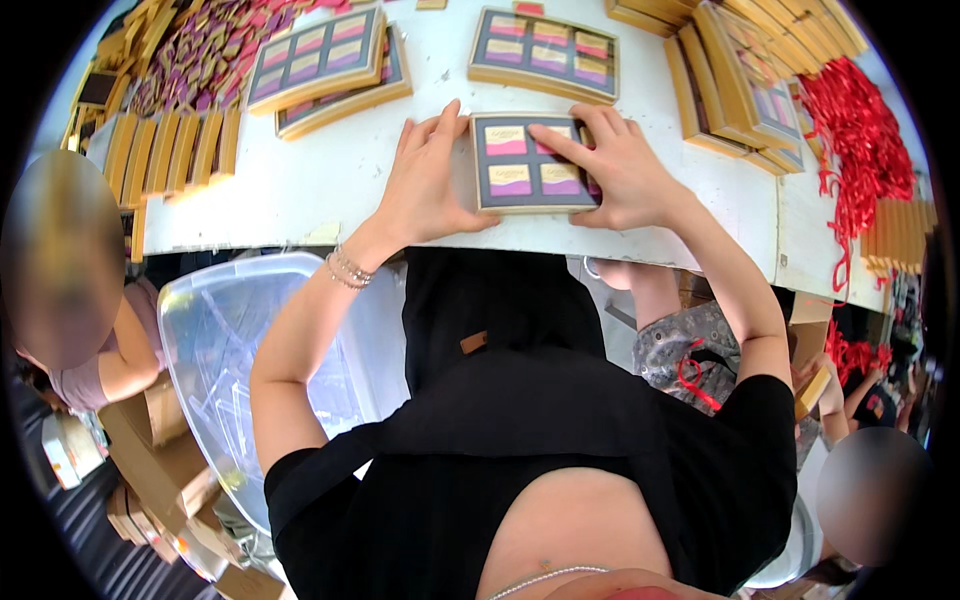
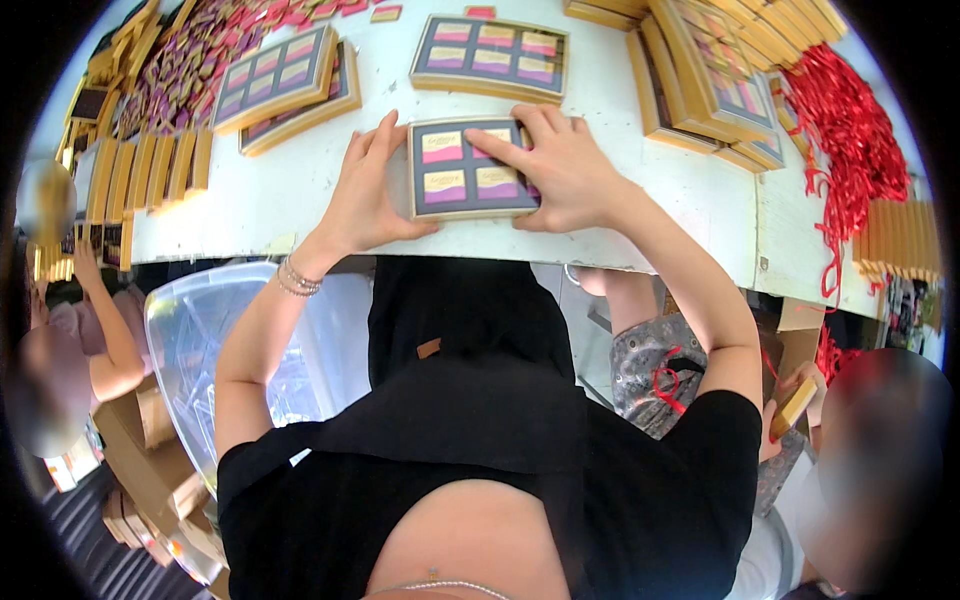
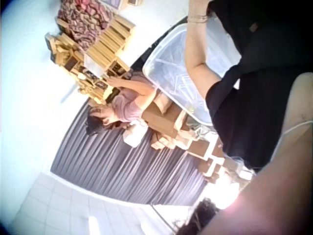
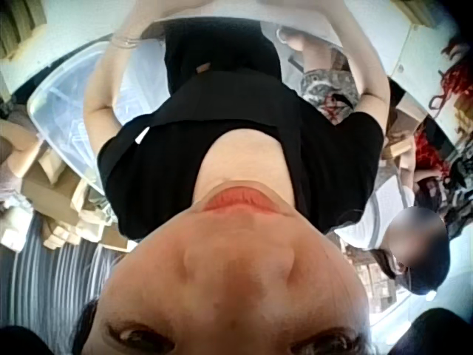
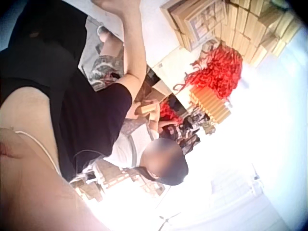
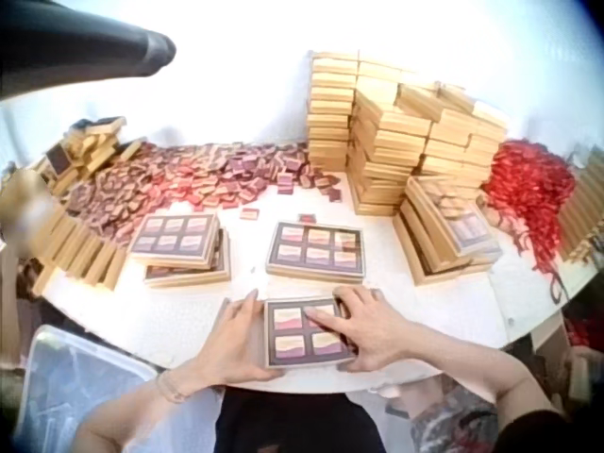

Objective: The person assembles small decorative boxes by placing colorful rectangular inserts into black trays. They handle cardboard boxes and plastic containers, moving them around the workspace. The person also stacks the completed boxes on the table.

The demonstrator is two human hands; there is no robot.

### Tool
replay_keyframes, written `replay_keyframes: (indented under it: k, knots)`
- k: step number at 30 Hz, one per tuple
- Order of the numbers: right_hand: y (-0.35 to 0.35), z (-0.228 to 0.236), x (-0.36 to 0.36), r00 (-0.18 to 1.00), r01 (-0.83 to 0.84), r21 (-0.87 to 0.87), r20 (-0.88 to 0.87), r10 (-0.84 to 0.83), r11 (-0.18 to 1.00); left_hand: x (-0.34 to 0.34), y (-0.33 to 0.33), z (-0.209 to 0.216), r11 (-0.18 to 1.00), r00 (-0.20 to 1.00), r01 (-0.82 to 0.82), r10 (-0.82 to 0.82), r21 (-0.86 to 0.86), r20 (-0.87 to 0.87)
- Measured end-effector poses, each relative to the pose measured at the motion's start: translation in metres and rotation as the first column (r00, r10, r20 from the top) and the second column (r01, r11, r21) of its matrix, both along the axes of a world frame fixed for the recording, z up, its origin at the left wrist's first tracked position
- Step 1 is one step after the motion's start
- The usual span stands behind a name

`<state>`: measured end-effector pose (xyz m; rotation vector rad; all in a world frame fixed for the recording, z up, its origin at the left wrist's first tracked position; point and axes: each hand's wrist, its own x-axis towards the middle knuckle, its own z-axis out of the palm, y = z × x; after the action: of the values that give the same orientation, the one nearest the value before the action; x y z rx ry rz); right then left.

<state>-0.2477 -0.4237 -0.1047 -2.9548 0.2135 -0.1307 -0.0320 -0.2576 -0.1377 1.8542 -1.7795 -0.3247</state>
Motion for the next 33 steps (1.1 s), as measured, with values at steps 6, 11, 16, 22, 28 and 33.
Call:
replay_keyframes:
  k: [6, 11, 16, 22, 28, 33]
  knots:
    - [-0.052, 0.043, 0.041, 0.931, 0.166, -0.065, 0.339, -0.134, 0.984, 0.023, -0.044, 0.034, 0.958, 0.713, -0.210, 0.013, -0.196, -0.701]
    - [-0.118, 0.038, 0.067, 0.925, 0.265, 0.468, 0.124, -0.360, 0.843, -0.025, -0.065, 0.014, 0.916, 0.038, -0.358, 0.208, 0.181, -0.977]
    - [-0.109, 0.005, 0.064, 0.869, 0.453, 0.624, -0.150, -0.472, 0.636, -0.047, -0.104, -0.004, 0.877, 0.232, -0.454, -0.055, -0.158, -0.971]
    - [-0.034, -0.010, 0.072, 0.742, 0.113, 0.824, 0.301, -0.599, 0.555, -0.055, -0.090, 0.011, 0.815, 0.122, -0.529, -0.201, -0.235, -0.972]
    - [-0.031, 0.072, 0.193, 0.874, -0.269, 0.809, 0.433, -0.221, 0.522, 0.030, -0.060, 0.083, 0.490, 0.569, -0.690, -0.086, -0.532, -0.818]
    - [-0.039, 0.055, 0.299, 0.993, -0.116, 0.746, 0.101, 0.061, 0.656, 0.082, -0.040, 0.046, 0.430, 0.387, -0.839, 0.039, -0.334, -0.921]
